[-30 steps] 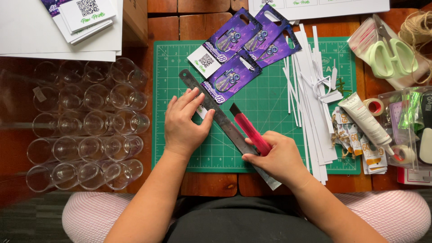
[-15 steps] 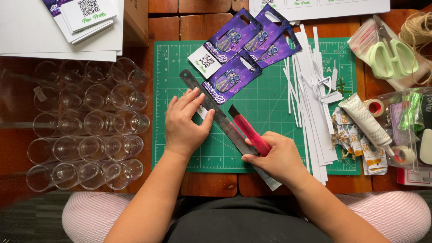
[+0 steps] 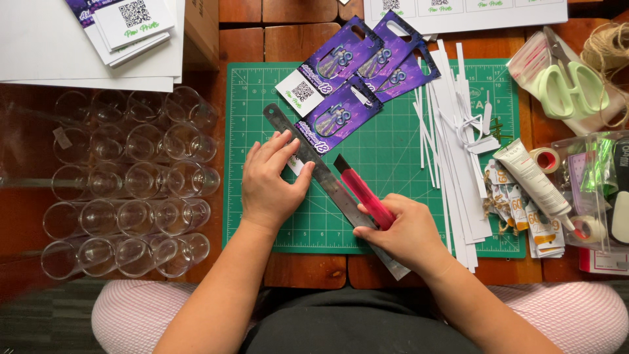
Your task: The person uses a pink utility knife and a metal ruler to cut purple paper tags on a green cutting mat. They trim the edges of each tag, separate the cut pieces, and stack them on the table.
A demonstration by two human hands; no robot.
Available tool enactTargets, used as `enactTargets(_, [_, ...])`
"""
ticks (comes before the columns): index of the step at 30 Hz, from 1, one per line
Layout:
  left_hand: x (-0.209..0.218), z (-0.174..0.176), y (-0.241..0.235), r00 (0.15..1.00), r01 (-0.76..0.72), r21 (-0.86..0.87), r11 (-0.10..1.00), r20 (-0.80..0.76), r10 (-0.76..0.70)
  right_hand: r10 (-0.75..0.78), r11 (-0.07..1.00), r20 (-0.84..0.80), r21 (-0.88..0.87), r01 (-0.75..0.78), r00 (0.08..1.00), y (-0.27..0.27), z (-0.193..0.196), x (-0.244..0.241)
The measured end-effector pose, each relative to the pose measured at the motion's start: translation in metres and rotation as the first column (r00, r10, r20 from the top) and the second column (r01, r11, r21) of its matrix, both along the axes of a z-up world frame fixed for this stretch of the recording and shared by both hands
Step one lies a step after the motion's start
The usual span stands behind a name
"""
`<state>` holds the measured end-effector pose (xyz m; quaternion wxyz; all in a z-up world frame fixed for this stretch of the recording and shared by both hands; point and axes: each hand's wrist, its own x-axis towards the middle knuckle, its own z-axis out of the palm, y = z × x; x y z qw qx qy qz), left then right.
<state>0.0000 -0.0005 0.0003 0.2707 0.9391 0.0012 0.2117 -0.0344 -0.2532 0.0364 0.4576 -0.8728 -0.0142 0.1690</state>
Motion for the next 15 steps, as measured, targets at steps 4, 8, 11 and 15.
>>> enactTargets(4, [-0.0001, 0.0003, 0.0, 1.0, 0.002, -0.005, 1.0, -0.007, -0.002, 0.004, 1.0, 0.0, -0.006, -0.004, 1.0, -0.0006, -0.0026, 0.0002])
enactTargets(8, [0.0001, 0.0002, -0.0005, 1.0, -0.001, -0.002, 1.0, -0.006, 0.001, -0.003, 1.0, 0.0, 0.001, 0.003, 1.0, -0.001, -0.0031, -0.0002])
enactTargets(11, [-0.0004, -0.0003, -0.0004, 1.0, -0.002, 0.003, 1.0, -0.006, 0.002, 0.003, 1.0, 0.008, -0.006, -0.003, 1.0, -0.0006, -0.0023, -0.0005])
enactTargets(15, [-0.0003, -0.0001, -0.0004, 1.0, -0.003, 0.001, 1.0, -0.013, 0.003, 0.003, 1.0, 0.006, -0.013, -0.003, 1.0, 0.0001, -0.0009, -0.0001])
